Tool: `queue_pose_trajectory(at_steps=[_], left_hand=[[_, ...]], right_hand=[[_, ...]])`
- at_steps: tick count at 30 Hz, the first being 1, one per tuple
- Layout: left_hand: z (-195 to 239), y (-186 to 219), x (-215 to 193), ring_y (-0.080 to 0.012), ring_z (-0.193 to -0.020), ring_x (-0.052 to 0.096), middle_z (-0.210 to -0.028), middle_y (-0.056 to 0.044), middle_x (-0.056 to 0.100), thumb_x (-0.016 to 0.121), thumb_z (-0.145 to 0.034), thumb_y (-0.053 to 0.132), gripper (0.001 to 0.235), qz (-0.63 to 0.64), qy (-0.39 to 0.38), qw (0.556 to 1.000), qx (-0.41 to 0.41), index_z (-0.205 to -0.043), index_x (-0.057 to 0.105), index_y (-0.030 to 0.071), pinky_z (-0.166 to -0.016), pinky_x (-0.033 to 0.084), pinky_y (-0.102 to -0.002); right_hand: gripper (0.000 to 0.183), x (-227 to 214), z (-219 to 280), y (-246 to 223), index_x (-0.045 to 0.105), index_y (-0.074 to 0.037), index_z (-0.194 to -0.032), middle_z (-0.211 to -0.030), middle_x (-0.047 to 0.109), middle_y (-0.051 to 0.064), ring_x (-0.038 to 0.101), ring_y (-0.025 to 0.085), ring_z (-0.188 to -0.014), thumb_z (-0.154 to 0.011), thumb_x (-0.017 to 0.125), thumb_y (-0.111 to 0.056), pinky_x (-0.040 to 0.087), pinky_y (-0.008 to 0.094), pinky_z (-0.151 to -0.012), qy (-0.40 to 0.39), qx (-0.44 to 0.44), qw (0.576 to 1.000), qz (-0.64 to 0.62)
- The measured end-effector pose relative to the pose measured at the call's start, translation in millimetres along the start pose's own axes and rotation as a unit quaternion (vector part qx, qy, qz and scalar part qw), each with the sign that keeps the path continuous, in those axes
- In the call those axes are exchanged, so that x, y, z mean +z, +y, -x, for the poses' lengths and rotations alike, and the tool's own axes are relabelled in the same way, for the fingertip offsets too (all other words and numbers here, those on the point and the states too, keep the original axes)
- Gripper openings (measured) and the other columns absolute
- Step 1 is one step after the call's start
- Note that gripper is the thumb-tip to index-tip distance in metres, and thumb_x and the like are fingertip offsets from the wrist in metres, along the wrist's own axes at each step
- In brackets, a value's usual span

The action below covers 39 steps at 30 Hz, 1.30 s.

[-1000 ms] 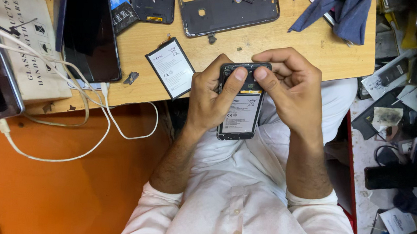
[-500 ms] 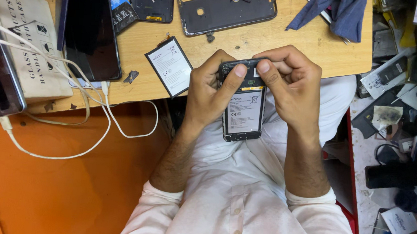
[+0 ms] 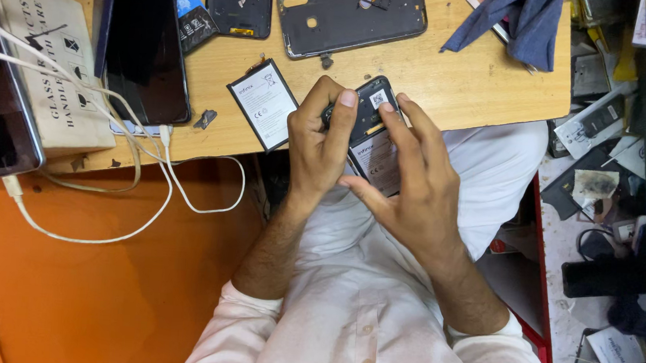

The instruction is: The person removes the back cover of a smartphone, disconnects and removes the battery, cleans the battery and internal components with a cloth, then reinstalls the battery and reattaches the back cover.

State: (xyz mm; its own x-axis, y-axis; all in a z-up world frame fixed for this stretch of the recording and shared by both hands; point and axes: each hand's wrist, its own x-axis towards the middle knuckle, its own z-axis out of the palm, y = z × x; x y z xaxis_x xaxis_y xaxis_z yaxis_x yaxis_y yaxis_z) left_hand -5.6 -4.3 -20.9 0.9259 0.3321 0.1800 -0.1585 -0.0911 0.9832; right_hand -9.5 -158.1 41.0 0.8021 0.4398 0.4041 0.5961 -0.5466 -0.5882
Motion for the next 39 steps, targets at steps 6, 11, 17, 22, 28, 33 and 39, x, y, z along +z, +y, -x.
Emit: queue_pose_trajectory(at_steps=[6, 11, 17, 22, 28, 33, 39], left_hand=[[-6.0, 8.2, -5.3, -0.0049, -0.064, 0.045, -0.069, 0.002, 0.052, 0.055, -0.111, 0.023, 0.031, -0.011, -0.044, 0.999, 0.016, -0.085, 0.051, 0.007, -0.058, 0.037, -0.027], [15.3, 34.9, -0.9, -0.0114, -0.060, 0.067, -0.078, -0.004, 0.068, 0.065, -0.100, 0.027, 0.021, -0.173, 0.016, 0.984, -0.032, -0.099, 0.064, 0.005, -0.052, 0.055, -0.030], [24.5, 36.6, -4.3, -0.0270, -0.115, 0.061, -0.127, -0.011, 0.065, 0.077, -0.095, 0.033, 0.042, -0.422, -0.042, 0.872, 0.245, -0.124, 0.068, 0.005, -0.091, 0.047, -0.044], [24.6, 19.5, -4.8, -0.0235, -0.131, 0.054, -0.133, -0.006, 0.062, 0.079, -0.095, 0.036, 0.042, -0.495, -0.062, 0.824, 0.269, -0.126, 0.069, 0.010, -0.114, 0.031, -0.053], [26.4, 2.5, 0.6, -0.0199, -0.131, 0.056, -0.128, -0.003, 0.063, 0.078, -0.097, 0.029, 0.029, -0.493, -0.025, 0.830, 0.261, -0.120, 0.070, 0.012, -0.119, 0.030, -0.055], [24.9, -5.5, 3.3, -0.0206, -0.131, 0.055, -0.127, -0.004, 0.063, 0.078, -0.095, 0.029, 0.029, -0.481, -0.018, 0.839, 0.255, -0.118, 0.070, 0.012, -0.122, 0.024, -0.057], [24.2, -18.9, 6.7, -0.0204, -0.138, 0.055, -0.137, -0.005, 0.065, 0.076, -0.095, 0.031, 0.030, -0.489, -0.005, 0.824, 0.286, -0.117, 0.068, 0.012, -0.123, 0.023, -0.053]], right_hand=[[0.083, -15.8, -8.9, 17.4, 0.053, -0.001, -0.145, -0.148, 0.053, 0.022, 0.058, 0.038, -0.131, -0.073, 0.090, -0.016, 0.050, 0.046, -0.109, -0.061, -0.039, 0.997, -0.037], [0.078, -55.4, -44.9, 62.2, 0.062, -0.009, -0.140, -0.143, 0.061, 0.014, 0.062, 0.032, -0.116, -0.067, 0.085, -0.020, 0.051, 0.043, -0.099, -0.207, -0.075, 0.975, -0.041], [0.080, -49.0, -70.2, 87.7, 0.064, -0.014, -0.142, -0.144, 0.062, 0.009, 0.056, 0.032, -0.121, -0.065, 0.082, -0.029, 0.043, 0.046, -0.104, -0.284, -0.139, 0.949, 0.016], [0.081, -44.2, -83.8, 93.6, 0.065, -0.021, -0.140, -0.147, 0.060, 0.006, 0.051, 0.034, -0.127, -0.062, 0.083, -0.030, 0.042, 0.047, -0.104, -0.312, -0.165, 0.935, 0.015], [0.074, -41.0, -80.1, 94.8, 0.066, -0.021, -0.139, -0.146, 0.058, 0.012, 0.051, 0.033, -0.126, -0.067, 0.081, -0.029, 0.042, 0.046, -0.099, -0.263, -0.221, 0.938, 0.040], [0.048, -70.0, -75.6, 93.3, 0.069, -0.019, -0.133, -0.134, 0.060, 0.004, 0.057, 0.028, -0.120, -0.086, 0.081, -0.022, 0.047, 0.044, -0.101, -0.140, -0.125, 0.979, 0.082], [0.056, -84.9, -83.2, 127.6, 0.067, -0.004, -0.136, -0.127, 0.062, 0.015, 0.060, 0.032, -0.109, -0.086, 0.089, -0.013, 0.050, 0.042, -0.090, 0.039, -0.058, 0.988, 0.135]])
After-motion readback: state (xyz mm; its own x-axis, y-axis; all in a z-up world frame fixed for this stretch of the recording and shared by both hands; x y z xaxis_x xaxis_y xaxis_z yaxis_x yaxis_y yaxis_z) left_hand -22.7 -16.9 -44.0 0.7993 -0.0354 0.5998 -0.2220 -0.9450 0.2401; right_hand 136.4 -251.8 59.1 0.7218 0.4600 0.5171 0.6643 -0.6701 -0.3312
